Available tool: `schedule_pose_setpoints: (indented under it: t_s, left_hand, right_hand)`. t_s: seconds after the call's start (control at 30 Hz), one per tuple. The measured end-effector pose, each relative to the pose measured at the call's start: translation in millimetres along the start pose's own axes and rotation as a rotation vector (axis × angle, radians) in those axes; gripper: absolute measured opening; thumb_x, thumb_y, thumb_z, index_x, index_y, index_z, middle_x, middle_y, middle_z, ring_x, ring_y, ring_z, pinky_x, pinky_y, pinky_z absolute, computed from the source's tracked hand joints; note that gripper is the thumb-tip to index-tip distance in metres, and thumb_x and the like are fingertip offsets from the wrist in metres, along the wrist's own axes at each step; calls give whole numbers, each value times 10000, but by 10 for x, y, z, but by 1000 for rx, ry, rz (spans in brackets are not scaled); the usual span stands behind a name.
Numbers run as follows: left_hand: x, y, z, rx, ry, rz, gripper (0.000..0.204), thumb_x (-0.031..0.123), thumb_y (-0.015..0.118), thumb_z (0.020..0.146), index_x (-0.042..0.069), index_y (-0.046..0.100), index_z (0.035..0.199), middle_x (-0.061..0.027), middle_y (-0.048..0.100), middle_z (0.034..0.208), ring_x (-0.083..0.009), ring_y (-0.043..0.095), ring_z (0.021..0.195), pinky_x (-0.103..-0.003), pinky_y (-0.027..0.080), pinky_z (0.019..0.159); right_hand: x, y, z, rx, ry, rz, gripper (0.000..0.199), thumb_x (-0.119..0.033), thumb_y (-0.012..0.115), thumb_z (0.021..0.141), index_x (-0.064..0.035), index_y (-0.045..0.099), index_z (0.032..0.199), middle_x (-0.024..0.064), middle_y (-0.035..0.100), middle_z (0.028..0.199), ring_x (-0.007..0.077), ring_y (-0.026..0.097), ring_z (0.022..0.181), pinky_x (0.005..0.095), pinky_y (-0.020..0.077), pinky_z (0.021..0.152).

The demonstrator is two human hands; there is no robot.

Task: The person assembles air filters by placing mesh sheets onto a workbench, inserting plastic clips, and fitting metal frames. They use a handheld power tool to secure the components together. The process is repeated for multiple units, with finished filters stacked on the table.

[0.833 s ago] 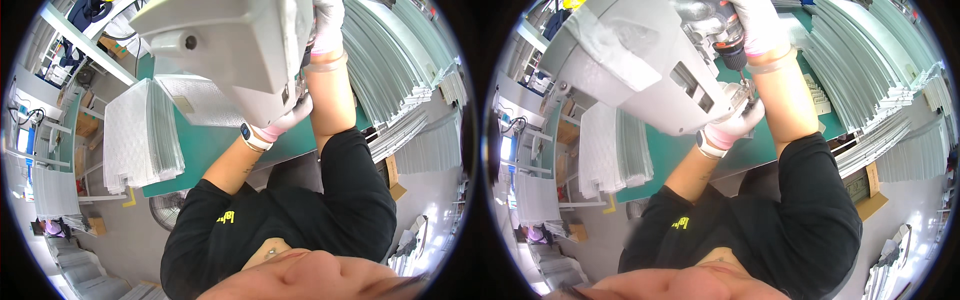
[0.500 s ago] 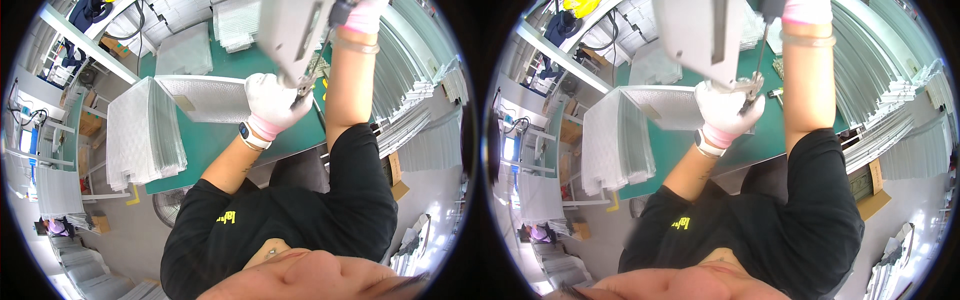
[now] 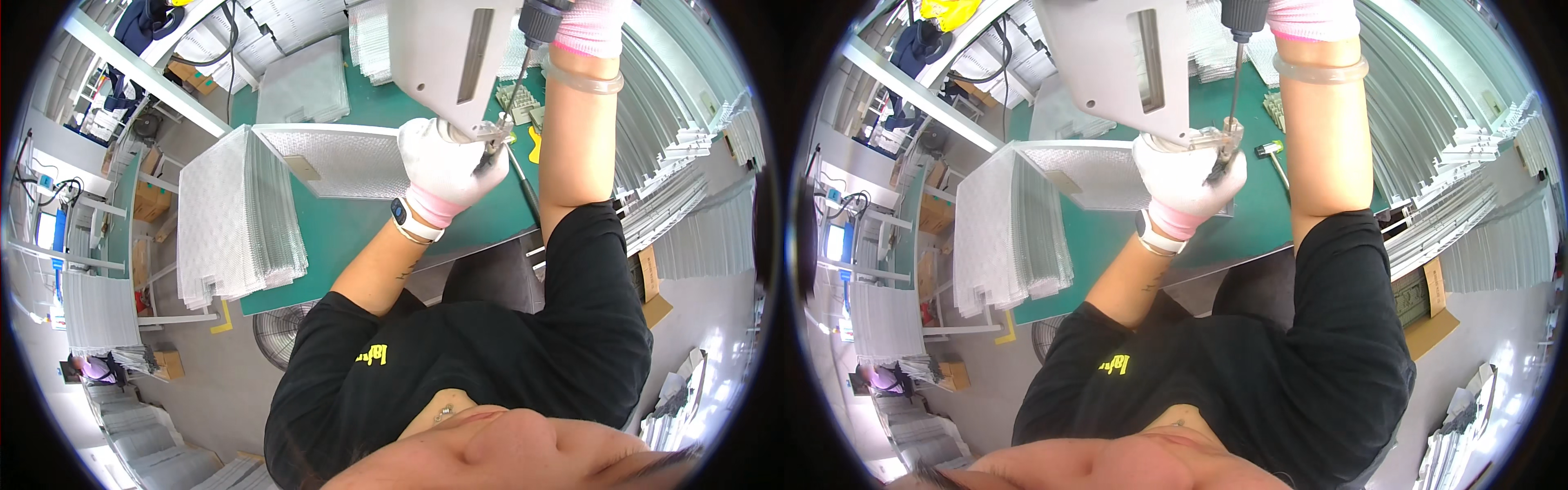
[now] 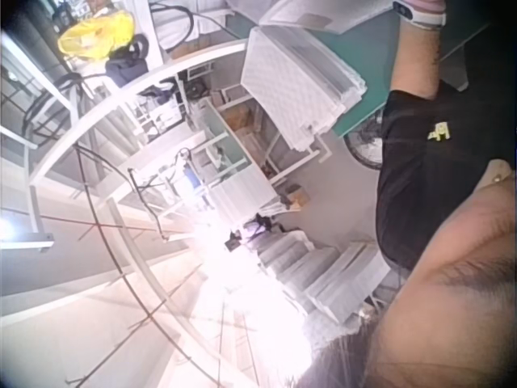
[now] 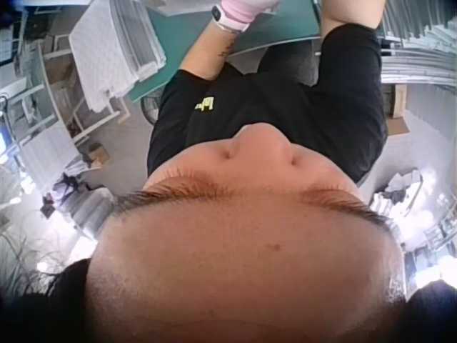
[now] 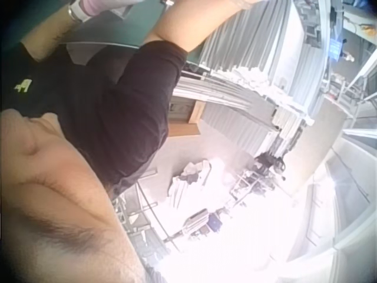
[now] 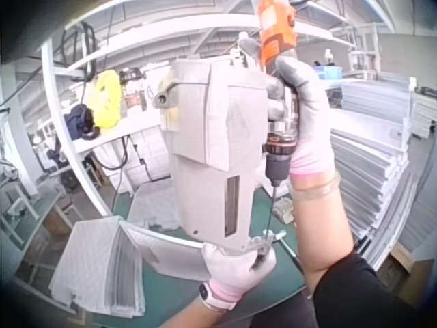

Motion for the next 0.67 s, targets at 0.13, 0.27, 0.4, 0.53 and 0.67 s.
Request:
schedule_pose_setpoints:
  t_s: [0.13, 0.27, 0.4, 0.53, 0.67]
  left_hand:
    - [12, -31, 20, 51, 41, 42, 179, 171, 750, 651, 160, 739, 829, 29, 663, 696, -196, 602, 574, -364, 434, 579]
    - [22, 21, -56, 27, -21, 62, 169, 182, 746, 662, 154, 732, 828, 14, 652, 700, -204, 593, 608, -383, 424, 638]
    - [31, 90, -74, 83, 37, 35, 103, 189, 730, 681, 142, 679, 758, -5, 598, 663, -228, 554, 607, -389, 407, 603]
    - [21, 38, 55, -20, 64, 48, 105, 182, 715, 691, 131, 624, 701, -20, 550, 641, -239, 516, 582, -385, 398, 549]
    - [-41, 81, -18, -51, -56, -42, 108, 179, 719, 691, 119, 634, 720, -10, 565, 649, -245, 538, 596, -408, 416, 586]
  right_hand:
    - [46, 93, 54, 160, -173, -304, 389, -127, 619, 944, 6, 524, 1296, 44, 621, 807, 79, 528, 601, 185, 453, 463]
    - [101, 11, 102, 178, -85, -313, 295, -129, 627, 951, -8, 557, 1212, 43, 576, 790, 75, 503, 605, 189, 431, 460]
    - [341, 251, 55, -147, 118, -142, 303, -151, 620, 951, -7, 539, 1204, 35, 526, 746, 88, 466, 563, 210, 379, 457]
    - [632, 304, -203, -280, 373, -85, 427, -181, 631, 929, -8, 482, 1290, 49, 498, 712, 94, 422, 518, 228, 351, 460]
    - [632, 315, -206, -288, 458, -60, 532, -210, 656, 914, -20, 432, 1357, 75, 493, 700, 98, 437, 531, 229, 353, 456]
Point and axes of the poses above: each hand's wrist, its own z-axis towards the middle knuckle, its own y-axis out of the palm, x = y × z, the point moved 3 cm from there along z, towards the middle knuckle
